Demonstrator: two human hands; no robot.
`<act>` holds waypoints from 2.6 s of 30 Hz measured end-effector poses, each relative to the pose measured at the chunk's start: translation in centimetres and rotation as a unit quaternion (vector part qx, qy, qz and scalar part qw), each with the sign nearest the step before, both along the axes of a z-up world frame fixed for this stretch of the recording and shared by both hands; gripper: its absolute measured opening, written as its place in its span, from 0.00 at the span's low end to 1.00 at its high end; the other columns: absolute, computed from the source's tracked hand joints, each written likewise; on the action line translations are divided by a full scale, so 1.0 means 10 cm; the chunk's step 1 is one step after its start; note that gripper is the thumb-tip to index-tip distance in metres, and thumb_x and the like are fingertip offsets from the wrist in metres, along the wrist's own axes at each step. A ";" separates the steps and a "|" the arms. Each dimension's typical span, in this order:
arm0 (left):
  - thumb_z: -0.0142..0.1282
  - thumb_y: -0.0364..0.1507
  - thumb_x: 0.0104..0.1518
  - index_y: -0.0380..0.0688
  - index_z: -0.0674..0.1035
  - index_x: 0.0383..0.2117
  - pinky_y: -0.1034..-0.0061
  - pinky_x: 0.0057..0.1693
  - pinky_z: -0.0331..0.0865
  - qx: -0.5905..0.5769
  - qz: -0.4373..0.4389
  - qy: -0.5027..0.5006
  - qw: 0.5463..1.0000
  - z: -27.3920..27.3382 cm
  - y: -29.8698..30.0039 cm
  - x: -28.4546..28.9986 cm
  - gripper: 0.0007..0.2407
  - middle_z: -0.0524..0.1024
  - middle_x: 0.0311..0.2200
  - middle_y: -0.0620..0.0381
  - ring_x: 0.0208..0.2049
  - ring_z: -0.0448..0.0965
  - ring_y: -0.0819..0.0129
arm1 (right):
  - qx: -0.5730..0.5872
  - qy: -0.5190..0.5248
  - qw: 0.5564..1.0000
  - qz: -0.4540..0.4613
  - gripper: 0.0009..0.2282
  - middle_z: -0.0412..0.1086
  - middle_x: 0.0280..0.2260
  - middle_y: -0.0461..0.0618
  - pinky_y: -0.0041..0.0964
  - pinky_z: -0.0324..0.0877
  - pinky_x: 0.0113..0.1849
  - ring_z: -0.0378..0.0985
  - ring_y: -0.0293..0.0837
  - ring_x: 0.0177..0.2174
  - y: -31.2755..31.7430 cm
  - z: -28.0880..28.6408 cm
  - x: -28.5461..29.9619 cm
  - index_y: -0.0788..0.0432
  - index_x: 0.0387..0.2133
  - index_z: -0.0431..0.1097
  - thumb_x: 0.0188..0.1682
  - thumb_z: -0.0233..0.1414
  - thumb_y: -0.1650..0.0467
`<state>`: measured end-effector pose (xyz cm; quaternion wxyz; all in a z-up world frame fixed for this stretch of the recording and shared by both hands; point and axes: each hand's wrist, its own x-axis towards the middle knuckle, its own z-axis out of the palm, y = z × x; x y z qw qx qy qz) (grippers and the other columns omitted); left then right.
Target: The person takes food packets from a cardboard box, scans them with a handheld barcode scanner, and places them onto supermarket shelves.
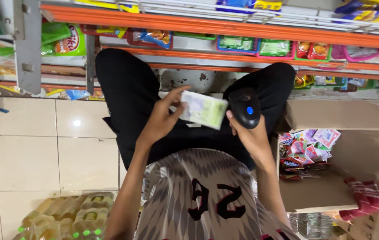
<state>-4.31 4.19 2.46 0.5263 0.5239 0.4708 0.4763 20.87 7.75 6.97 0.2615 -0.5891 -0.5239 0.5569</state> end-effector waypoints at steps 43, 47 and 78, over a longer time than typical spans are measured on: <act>0.67 0.22 0.56 0.37 0.78 0.46 0.82 0.28 0.63 0.099 0.063 0.175 0.978 1.12 0.28 0.17 0.13 0.85 0.33 0.52 0.20 0.69 0.82 | 0.020 0.183 0.978 -0.099 0.17 0.58 0.32 0.41 0.33 0.64 0.38 0.64 0.36 0.35 -0.06 0.03 0.17 0.57 0.31 0.63 0.39 0.68 0.77; 0.66 0.21 0.58 0.37 0.75 0.41 0.87 0.29 0.63 0.140 0.019 0.088 0.986 1.66 0.36 0.26 0.11 0.83 0.32 0.57 0.27 0.74 0.87 | 0.101 0.253 0.958 -0.084 0.18 0.59 0.32 0.42 0.34 0.64 0.40 0.64 0.37 0.36 -0.11 0.43 0.27 0.55 0.31 0.61 0.38 0.67 0.79; 0.70 0.37 0.42 0.41 0.77 0.45 0.61 0.50 0.64 0.754 -0.075 0.468 0.455 5.27 1.26 1.49 0.24 0.75 0.45 0.48 0.49 0.74 0.55 | 0.381 0.472 0.775 -0.179 0.11 0.69 0.33 0.46 0.42 0.75 0.39 0.75 0.43 0.34 1.00 3.72 1.31 0.55 0.33 0.66 0.47 0.62 0.78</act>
